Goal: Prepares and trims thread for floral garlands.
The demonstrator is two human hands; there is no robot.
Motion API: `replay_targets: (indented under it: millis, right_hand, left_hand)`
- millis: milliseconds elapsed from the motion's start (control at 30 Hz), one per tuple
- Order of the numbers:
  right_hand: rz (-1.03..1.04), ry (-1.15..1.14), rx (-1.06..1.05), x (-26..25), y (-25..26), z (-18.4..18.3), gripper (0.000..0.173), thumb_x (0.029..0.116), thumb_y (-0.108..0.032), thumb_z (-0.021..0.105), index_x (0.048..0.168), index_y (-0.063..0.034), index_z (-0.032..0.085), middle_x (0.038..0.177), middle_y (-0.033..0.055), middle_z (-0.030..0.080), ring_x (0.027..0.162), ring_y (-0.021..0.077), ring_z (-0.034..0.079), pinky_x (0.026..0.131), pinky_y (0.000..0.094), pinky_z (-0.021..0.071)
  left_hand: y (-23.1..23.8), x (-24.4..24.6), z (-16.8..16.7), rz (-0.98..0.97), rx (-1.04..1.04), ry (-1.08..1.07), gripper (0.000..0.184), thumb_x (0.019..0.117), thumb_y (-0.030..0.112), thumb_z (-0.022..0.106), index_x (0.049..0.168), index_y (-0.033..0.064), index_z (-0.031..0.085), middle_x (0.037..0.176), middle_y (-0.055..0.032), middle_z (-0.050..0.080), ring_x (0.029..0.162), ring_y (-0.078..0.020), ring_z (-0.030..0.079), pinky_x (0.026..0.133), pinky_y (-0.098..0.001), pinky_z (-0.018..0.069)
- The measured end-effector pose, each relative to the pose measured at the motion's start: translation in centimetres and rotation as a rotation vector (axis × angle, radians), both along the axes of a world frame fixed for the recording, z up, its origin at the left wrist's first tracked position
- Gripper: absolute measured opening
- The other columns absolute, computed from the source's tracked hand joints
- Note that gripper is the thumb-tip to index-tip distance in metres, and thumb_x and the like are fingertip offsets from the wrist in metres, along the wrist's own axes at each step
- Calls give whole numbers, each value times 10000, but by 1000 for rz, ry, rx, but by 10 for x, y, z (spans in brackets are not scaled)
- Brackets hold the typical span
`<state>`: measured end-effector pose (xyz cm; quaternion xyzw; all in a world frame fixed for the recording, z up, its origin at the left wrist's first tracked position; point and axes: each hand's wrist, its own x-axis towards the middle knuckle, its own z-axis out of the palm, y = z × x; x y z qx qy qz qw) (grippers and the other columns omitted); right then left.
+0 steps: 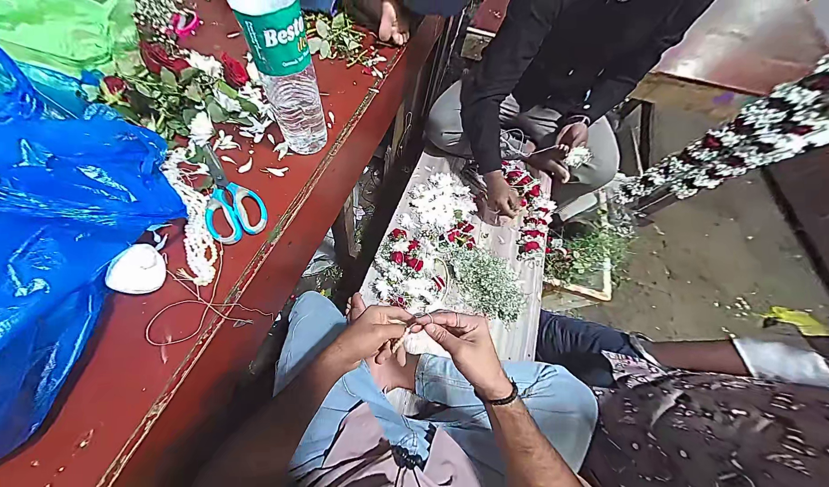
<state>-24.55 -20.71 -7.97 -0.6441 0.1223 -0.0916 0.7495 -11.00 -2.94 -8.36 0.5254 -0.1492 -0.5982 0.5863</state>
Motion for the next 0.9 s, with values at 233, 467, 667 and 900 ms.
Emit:
replay_targets:
  millis: [233,467,667,900]
  right_hand:
    - [-75,-64,-4,-9,14,4,171,959,27,646,1080,37,766,1024,121,774,863,153,745,811,323,636]
    - [-153,-146,-48,-14,16,15,181,960,10,660,1098,10,778,1077,115,778,964,154,750,867,309,624]
    - [-155,-143,62,-9,17,13,166,968,6,652,1086,40,764,1004,136,779,883,162,750,818,315,627]
    - [-103,-2,250,-7,-4,25,186,992,-3,608,1113,71,728,922,162,762,735,177,727,655,322,623]
  left_hand:
    - [-6,-21,-5,69,-193,-109,162,915,-17,646,1061,-54,708,810,-57,735,583,-64,624,524,-221,515]
    - [-8,-22,6,161,-311,-278,278,931,41,694,1181,-68,640,1005,-97,729,769,-106,684,669,-265,582]
    - [-18,-32,-7,212,-323,-395,237,924,9,608,1134,-38,708,1131,-108,681,1048,-148,638,929,-320,538]
    - [-31,-41,-17,131,-277,-24,268,1069,108,453,1186,-34,649,1040,-75,707,915,-132,686,852,-338,591]
